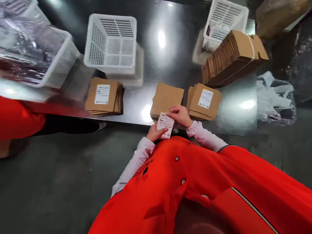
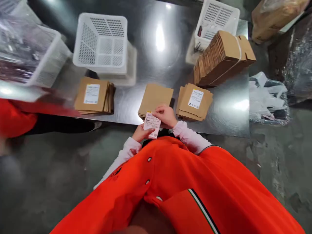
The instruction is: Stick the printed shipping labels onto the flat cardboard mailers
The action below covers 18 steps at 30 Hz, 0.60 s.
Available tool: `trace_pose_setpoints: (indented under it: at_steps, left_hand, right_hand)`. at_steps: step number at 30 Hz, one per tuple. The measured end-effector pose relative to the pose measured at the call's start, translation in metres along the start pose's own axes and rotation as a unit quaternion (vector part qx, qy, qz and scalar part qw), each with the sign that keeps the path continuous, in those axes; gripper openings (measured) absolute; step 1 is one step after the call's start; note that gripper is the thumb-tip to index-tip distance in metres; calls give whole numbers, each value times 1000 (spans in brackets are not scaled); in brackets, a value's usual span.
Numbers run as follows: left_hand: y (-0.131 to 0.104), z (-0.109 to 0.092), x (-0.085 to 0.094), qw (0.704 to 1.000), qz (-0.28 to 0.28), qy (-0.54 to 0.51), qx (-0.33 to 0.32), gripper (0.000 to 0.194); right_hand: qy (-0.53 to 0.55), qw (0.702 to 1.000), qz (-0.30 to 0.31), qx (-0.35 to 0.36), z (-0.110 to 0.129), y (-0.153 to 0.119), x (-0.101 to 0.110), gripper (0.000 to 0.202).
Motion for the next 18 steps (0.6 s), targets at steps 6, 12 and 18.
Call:
trace_pose_setpoints:
  at_steps: [6,12,18]
  left_hand:
    - [1,16,14,996,38,-32,81,71]
    - [18,-2,16,994,53,-43,85,69]
    - [8,5,25,992,57,-40,108,79]
  right_hand:
    - [-122,990,-43,-64,-28,85,28,19]
    - [-147,979,-71,-120,-48,126,27,19]
    - [-206,965,-106,-119,-61,125,23,42]
Point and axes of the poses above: each hand's wrist, its own y-axis towards the middle knuckle, its own x-axis out of the back of the hand, z = x × y, the point moved 4 cm from there along y, towards the middle knuckle, and after that the axes turned 3 degrees about z, right-handed, at the moved point
